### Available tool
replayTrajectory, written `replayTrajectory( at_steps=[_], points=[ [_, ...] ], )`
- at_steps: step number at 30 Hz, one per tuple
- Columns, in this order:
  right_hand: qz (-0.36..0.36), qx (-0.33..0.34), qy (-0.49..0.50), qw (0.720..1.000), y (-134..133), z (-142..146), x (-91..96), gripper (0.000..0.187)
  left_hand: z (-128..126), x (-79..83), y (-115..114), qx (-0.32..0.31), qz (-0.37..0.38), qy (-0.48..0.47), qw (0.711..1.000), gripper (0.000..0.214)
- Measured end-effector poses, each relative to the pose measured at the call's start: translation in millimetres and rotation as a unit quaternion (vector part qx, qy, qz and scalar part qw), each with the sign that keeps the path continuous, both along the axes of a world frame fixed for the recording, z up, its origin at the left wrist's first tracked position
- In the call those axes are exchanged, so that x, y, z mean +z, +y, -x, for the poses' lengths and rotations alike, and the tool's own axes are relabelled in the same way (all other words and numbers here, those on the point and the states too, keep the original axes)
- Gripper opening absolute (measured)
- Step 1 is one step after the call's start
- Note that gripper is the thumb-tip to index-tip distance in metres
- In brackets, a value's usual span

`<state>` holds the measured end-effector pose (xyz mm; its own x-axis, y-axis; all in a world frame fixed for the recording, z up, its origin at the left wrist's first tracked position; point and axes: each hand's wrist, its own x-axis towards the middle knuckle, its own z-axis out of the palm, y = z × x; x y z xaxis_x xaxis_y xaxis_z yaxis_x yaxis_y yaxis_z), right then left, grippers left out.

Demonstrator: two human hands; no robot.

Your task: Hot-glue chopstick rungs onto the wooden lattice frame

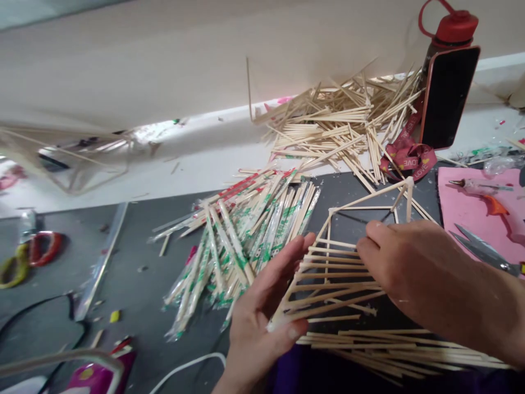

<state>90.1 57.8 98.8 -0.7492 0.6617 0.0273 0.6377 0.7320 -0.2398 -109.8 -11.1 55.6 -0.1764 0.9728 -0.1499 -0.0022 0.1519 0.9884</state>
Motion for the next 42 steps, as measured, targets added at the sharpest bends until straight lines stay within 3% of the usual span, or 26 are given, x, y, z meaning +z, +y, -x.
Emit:
replayTrajectory(
  at_steps=[13,28,33,42],
  points=[
    [0.024,0.007,0.013,1.0,2,-1,-0.3,0.02,-1,-2.0,0,0.009,0.0,0.002,1.0,0.07],
    [0.085,0.02,-0.051,0.995,3,6,7.7,0.025,4,-7.7,-2,0.009,-0.007,0.011,1.0,0.066],
    [0.033,0.009,-0.06,0.998,4,9,8.2,0.023,5,-10.8,-1,0.013,-0.019,0.026,0.999,0.065],
    [-0.053,0.03,-0.009,0.998,-2,8,-17.5,0.017,12,-14.7,-1,0.002,-0.026,0.044,0.999,0.068]
  ],
)
